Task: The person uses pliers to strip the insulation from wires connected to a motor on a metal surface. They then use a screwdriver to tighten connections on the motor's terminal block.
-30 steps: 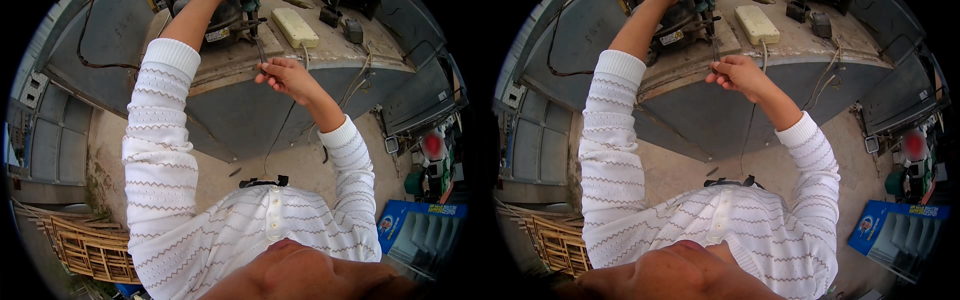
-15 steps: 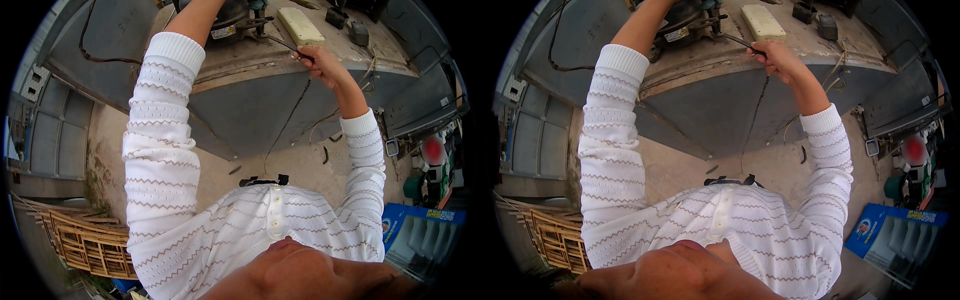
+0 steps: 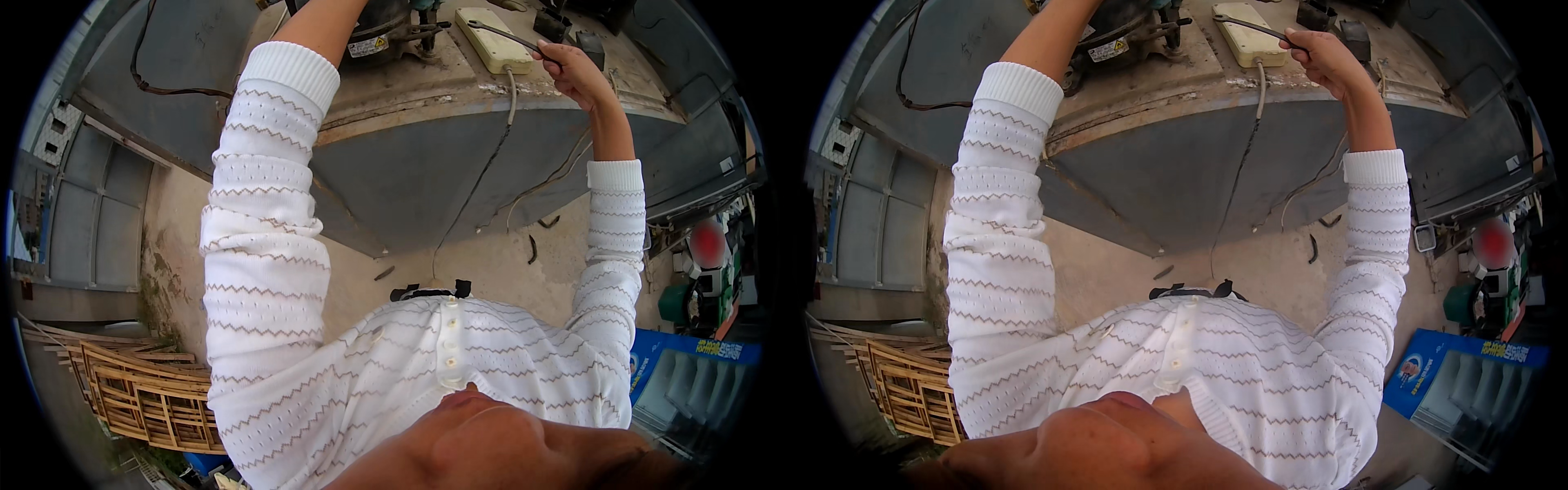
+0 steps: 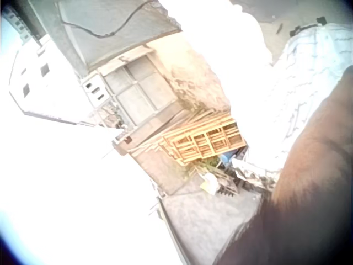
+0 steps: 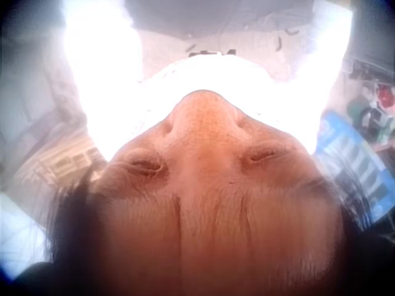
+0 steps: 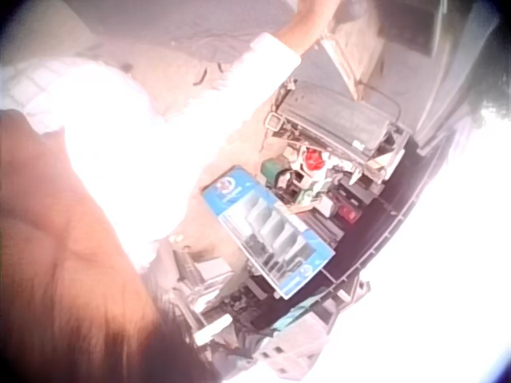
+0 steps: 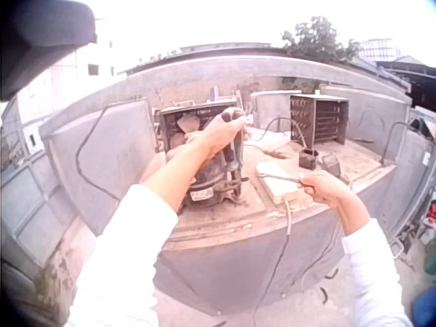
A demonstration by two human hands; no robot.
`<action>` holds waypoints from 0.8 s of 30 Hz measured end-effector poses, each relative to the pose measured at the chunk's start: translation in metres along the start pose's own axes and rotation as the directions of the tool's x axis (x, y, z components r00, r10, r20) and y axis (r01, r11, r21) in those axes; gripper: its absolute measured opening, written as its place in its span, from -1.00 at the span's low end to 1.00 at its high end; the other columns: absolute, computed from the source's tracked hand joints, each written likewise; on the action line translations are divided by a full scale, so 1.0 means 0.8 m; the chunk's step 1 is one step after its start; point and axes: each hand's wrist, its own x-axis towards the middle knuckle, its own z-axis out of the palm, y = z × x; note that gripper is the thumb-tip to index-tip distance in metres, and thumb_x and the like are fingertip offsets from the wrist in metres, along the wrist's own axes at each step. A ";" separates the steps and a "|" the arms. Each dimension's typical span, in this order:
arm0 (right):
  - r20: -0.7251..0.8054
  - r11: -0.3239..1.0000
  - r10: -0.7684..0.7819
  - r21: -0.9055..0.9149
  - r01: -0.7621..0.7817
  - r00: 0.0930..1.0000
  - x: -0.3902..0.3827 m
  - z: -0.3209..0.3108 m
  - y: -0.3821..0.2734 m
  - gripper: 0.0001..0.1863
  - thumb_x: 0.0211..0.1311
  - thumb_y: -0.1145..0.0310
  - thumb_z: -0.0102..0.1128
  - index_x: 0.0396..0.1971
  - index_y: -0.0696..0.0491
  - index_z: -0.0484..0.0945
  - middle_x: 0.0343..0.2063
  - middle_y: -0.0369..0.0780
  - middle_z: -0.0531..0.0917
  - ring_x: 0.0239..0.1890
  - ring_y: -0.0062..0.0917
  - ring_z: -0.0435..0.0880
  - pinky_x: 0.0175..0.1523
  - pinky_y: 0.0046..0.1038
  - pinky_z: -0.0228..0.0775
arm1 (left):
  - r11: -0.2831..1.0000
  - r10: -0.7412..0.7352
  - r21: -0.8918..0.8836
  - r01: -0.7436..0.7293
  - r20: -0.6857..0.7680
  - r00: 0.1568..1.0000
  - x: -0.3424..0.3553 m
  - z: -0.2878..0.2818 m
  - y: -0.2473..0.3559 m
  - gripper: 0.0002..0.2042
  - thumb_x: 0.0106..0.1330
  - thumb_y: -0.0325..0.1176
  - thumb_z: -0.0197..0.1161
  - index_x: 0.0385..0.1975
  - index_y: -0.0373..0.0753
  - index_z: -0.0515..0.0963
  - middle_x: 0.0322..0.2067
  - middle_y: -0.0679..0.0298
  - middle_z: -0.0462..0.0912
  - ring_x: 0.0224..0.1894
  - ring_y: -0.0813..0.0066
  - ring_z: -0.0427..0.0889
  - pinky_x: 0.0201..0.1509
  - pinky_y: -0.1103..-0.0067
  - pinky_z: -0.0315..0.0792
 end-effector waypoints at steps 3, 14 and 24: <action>0.181 0.979 0.002 0.198 -0.038 0.983 -0.031 0.046 -0.002 -0.71 0.47 0.16 0.04 -0.18 0.08 0.60 -0.53 -0.50 0.54 -0.62 -0.92 0.24 -0.58 -0.79 0.04 | 1.000 0.001 0.014 -0.001 -0.025 1.000 -0.007 -0.010 -0.004 -0.89 0.43 -0.27 0.16 -0.17 -0.11 0.54 -0.43 0.34 0.64 -0.38 0.55 0.61 -0.28 0.56 0.48; 0.192 0.985 0.012 0.168 -0.045 0.981 -0.070 0.151 0.022 -0.74 0.50 0.24 -0.02 -0.10 0.11 0.54 -0.30 -0.31 0.74 -0.47 -0.88 0.44 -0.41 -0.78 0.29 | 0.997 0.000 -0.081 0.001 0.009 1.000 0.001 -0.013 -0.013 -0.92 0.44 -0.31 0.15 -0.17 -0.10 0.53 -0.43 0.37 0.65 -0.37 0.57 0.62 -0.29 0.57 0.51; 0.279 0.938 0.013 0.329 -0.108 0.960 -0.066 0.193 0.015 -0.79 0.50 0.30 -0.03 -0.18 0.11 0.52 -0.27 -0.23 0.75 -0.48 -0.87 0.46 -0.39 -0.78 0.34 | 0.997 -0.009 -0.073 0.008 -0.014 1.000 0.000 -0.013 -0.012 -0.91 0.43 -0.31 0.16 -0.16 -0.10 0.52 -0.43 0.39 0.64 -0.40 0.57 0.63 -0.31 0.56 0.51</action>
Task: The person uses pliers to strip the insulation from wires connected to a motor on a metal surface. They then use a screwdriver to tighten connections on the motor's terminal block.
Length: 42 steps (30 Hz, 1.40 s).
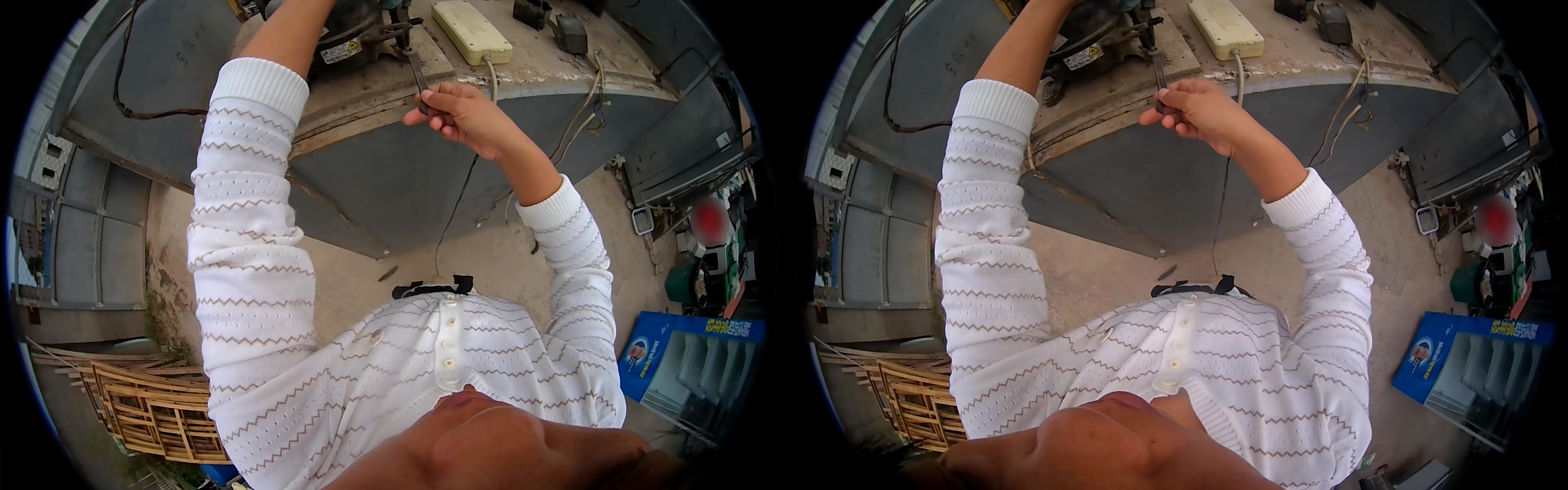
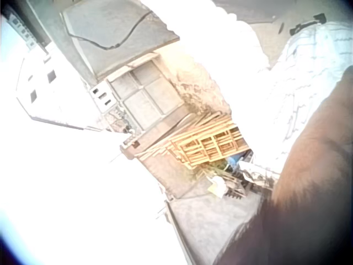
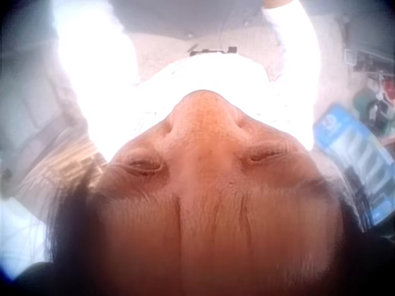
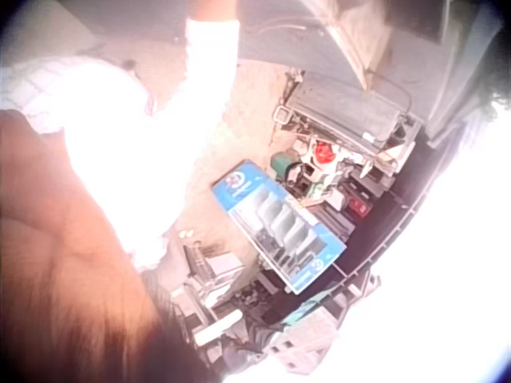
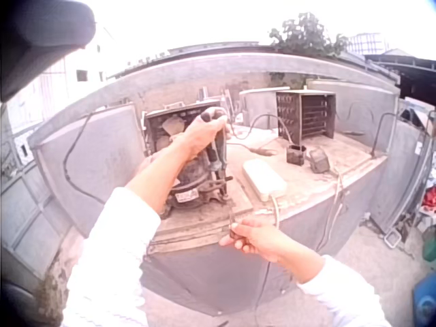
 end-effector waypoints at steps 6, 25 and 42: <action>0.012 1.000 -0.002 0.024 0.001 1.000 0.011 0.005 0.007 -0.79 0.50 0.27 0.01 -0.19 0.11 0.50 -0.30 -0.22 0.74 -0.54 -0.89 0.43 -0.51 -0.82 0.32 | 0.999 0.004 0.048 -0.004 0.000 1.000 -0.002 0.000 0.002 -0.90 0.44 -0.29 0.15 -0.16 -0.10 0.52 -0.44 0.39 0.63 -0.40 0.60 0.61 -0.31 0.57 0.48; 0.061 0.996 0.003 0.089 -0.009 0.998 0.020 0.002 0.003 -0.80 0.49 0.31 0.01 -0.15 0.15 0.50 -0.26 -0.17 0.74 -0.56 -0.90 0.45 -0.52 -0.86 0.35 | 0.982 0.030 0.185 -0.029 0.000 1.000 -0.009 -0.001 0.009 -0.86 0.46 -0.25 0.11 -0.14 -0.13 0.49 -0.43 0.40 0.59 -0.37 0.60 0.55 -0.26 0.56 0.44; -0.133 0.996 0.043 -0.068 -0.053 0.990 0.018 -0.086 -0.016 -0.73 0.47 0.22 0.02 -0.13 0.09 0.60 -0.60 -0.53 0.43 -0.67 -0.92 0.10 -0.62 -0.78 -0.10 | 0.984 0.018 0.176 -0.020 0.016 1.000 -0.006 -0.001 0.010 -0.86 0.46 -0.25 0.09 -0.15 -0.14 0.48 -0.42 0.34 0.63 -0.36 0.53 0.60 -0.25 0.53 0.47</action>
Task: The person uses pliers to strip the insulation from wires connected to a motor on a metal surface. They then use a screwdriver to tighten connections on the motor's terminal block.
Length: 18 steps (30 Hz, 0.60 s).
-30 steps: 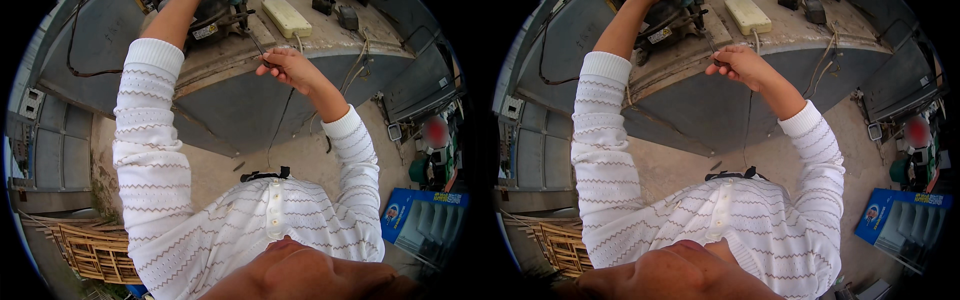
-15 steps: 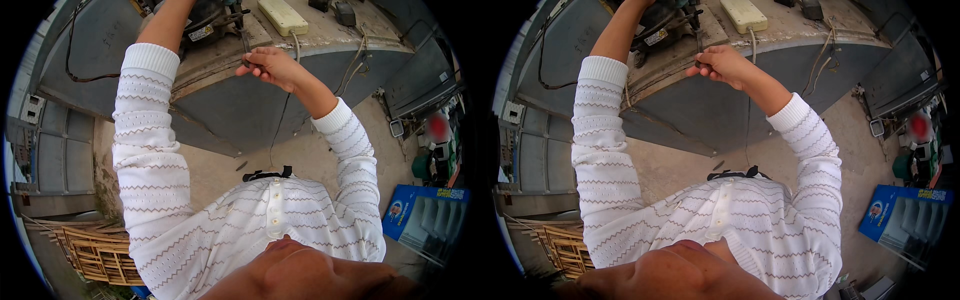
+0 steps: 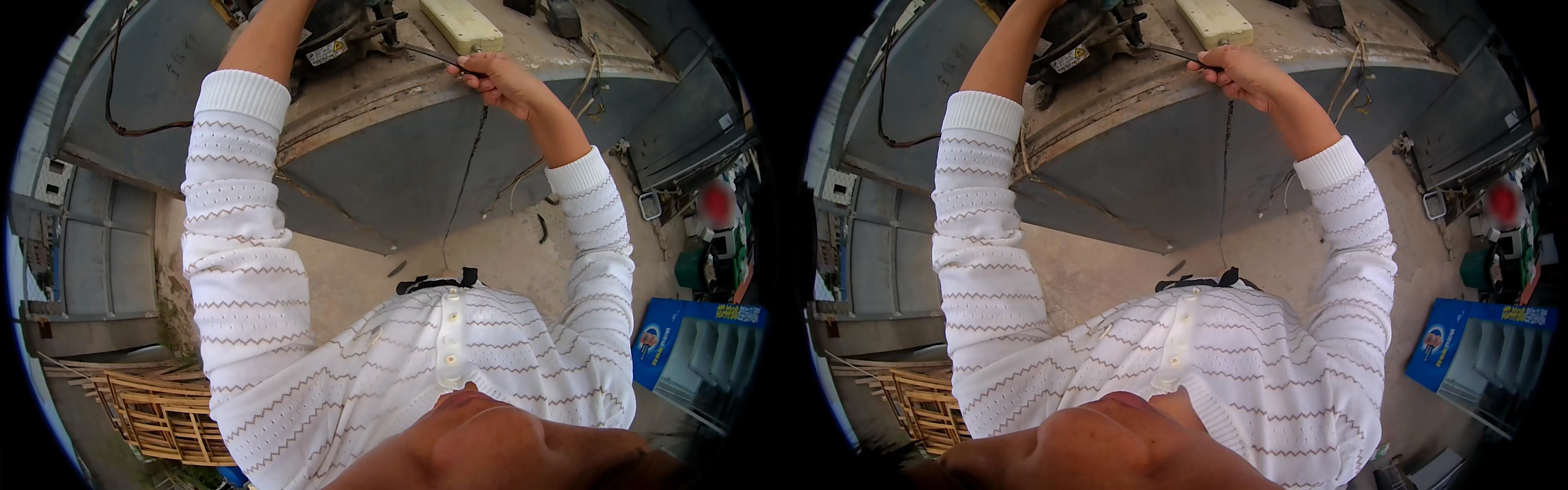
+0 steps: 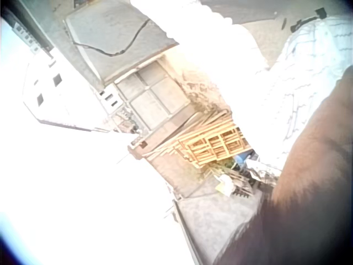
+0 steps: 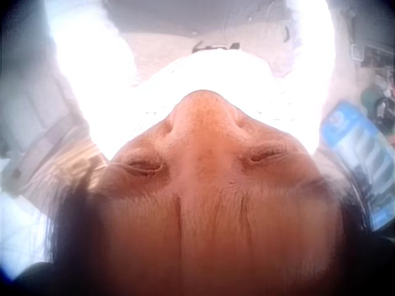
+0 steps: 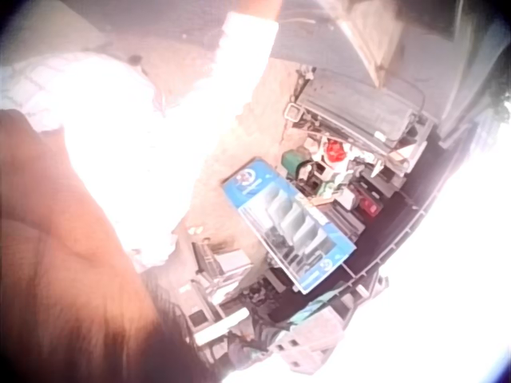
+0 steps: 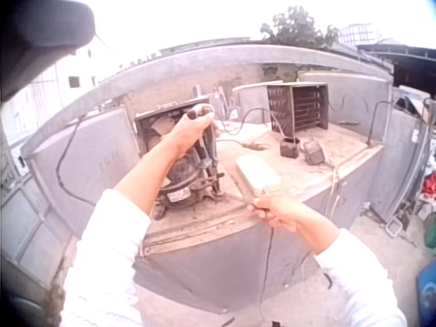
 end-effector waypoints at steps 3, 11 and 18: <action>-0.034 0.990 -0.037 -0.140 0.032 0.999 0.014 -0.018 -0.010 -0.70 0.47 0.18 0.02 -0.15 0.05 0.64 -0.63 -0.59 0.40 -0.66 -0.93 0.08 -0.60 -0.77 -0.14 | 1.000 0.002 0.031 -0.002 -0.009 1.000 -0.001 0.000 0.002 -0.85 0.45 -0.24 0.10 -0.17 -0.14 0.49 -0.42 0.35 0.63 -0.37 0.55 0.57 -0.25 0.54 0.46; -0.012 0.958 -0.053 -0.283 0.048 0.999 0.047 -0.049 -0.030 -0.69 0.48 0.16 0.02 -0.17 0.07 0.64 -0.64 -0.58 0.39 -0.70 -0.92 0.06 -0.63 -0.76 -0.17 | 1.000 -0.004 0.031 0.004 0.014 1.000 -0.006 0.000 0.008 -0.87 0.44 -0.25 0.09 -0.17 -0.12 0.50 -0.41 0.36 0.63 -0.36 0.57 0.56 -0.23 0.55 0.45; 0.015 0.976 -0.146 -0.159 0.147 0.989 -0.005 -0.077 -0.030 -0.73 0.48 0.21 0.04 -0.16 0.11 0.59 -0.61 -0.54 0.48 -0.67 -0.99 0.22 -0.66 -0.85 -0.02 | 1.000 0.019 -0.017 -0.018 0.032 0.999 0.000 0.012 0.010 -0.89 0.42 -0.30 0.09 -0.20 -0.14 0.50 -0.41 0.34 0.65 -0.36 0.55 0.59 -0.24 0.54 0.48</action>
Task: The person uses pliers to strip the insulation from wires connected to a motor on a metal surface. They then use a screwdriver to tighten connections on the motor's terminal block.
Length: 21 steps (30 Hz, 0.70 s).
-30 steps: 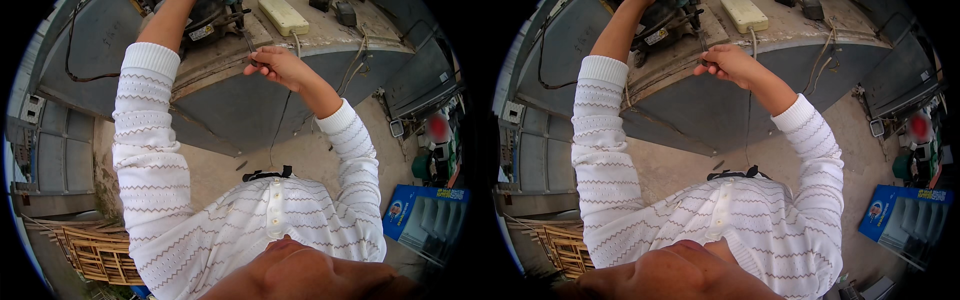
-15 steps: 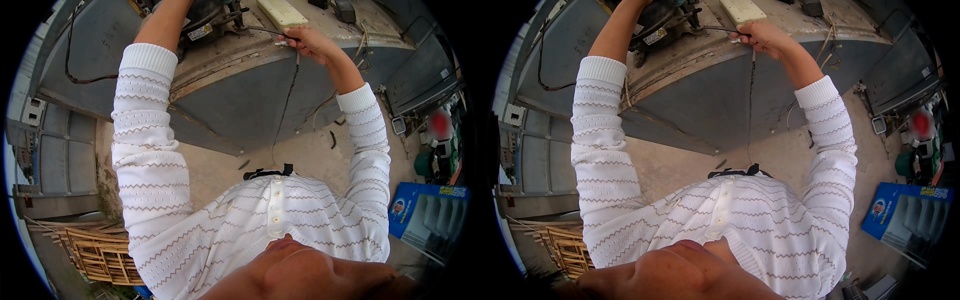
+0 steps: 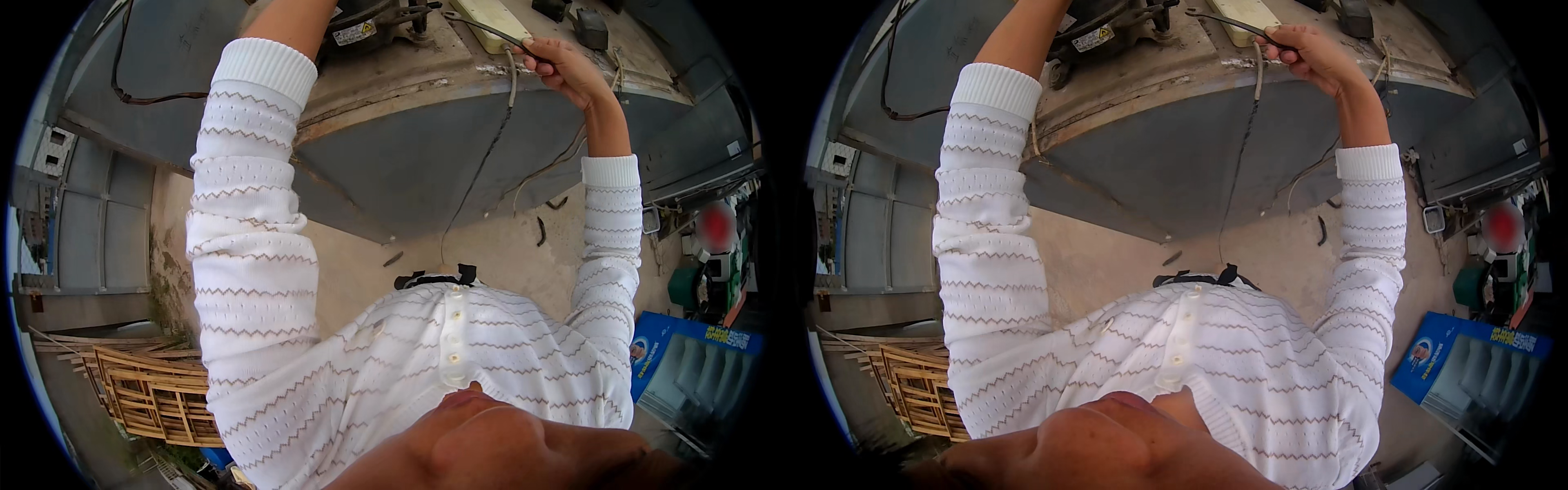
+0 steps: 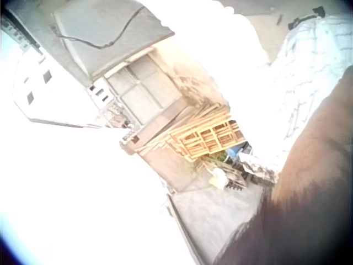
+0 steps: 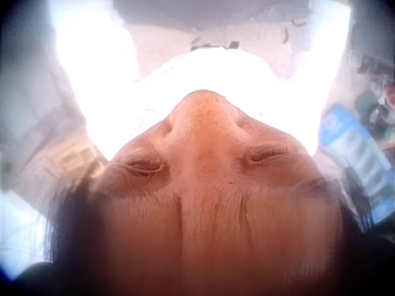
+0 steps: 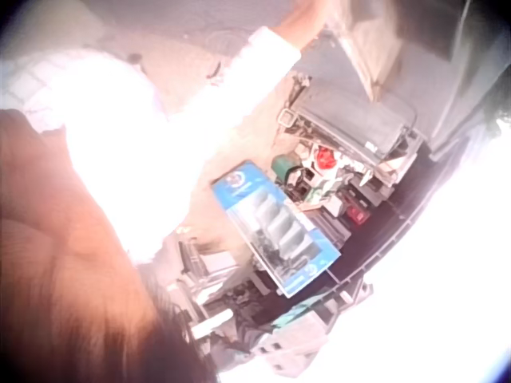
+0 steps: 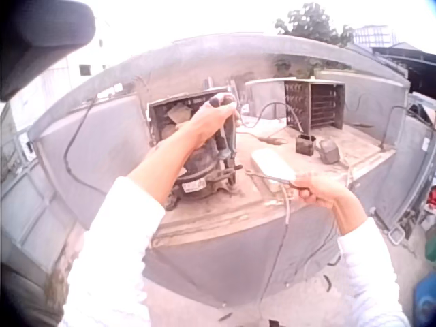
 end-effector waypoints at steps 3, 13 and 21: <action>0.082 1.000 0.021 0.006 -0.021 0.996 -0.010 0.042 0.004 -0.76 0.45 0.24 0.07 -0.18 0.10 0.60 -0.41 -0.39 0.70 -0.58 -0.99 0.39 -0.60 -0.87 0.14 | 0.999 -0.015 -0.041 0.014 -0.028 0.999 -0.008 -0.008 -0.001 -0.90 0.42 -0.31 0.09 -0.22 -0.14 0.50 -0.41 0.35 0.65 -0.36 0.55 0.59 -0.26 0.54 0.47; 0.002 0.984 0.004 0.177 -0.004 1.000 -0.035 0.126 0.019 -0.80 0.47 0.31 -0.07 -0.24 0.07 0.51 -0.27 -0.25 0.76 -0.47 -0.87 0.49 -0.44 -0.77 0.30 | 1.000 -0.016 -0.013 0.016 -0.030 0.999 -0.001 -0.006 -0.007 -0.90 0.43 -0.30 0.09 -0.26 -0.12 0.52 -0.41 0.36 0.66 -0.38 0.58 0.57 -0.28 0.56 0.47; -0.036 0.980 -0.017 0.200 0.024 0.999 -0.033 0.148 0.026 -0.79 0.47 0.31 -0.07 -0.17 0.13 0.47 -0.26 -0.20 0.76 -0.47 -0.84 0.51 -0.41 -0.74 0.33 | 1.000 0.006 0.016 -0.005 -0.031 1.000 -0.003 -0.010 -0.006 -0.88 0.41 -0.28 0.09 -0.23 -0.14 0.51 -0.41 0.36 0.66 -0.38 0.58 0.54 -0.28 0.54 0.46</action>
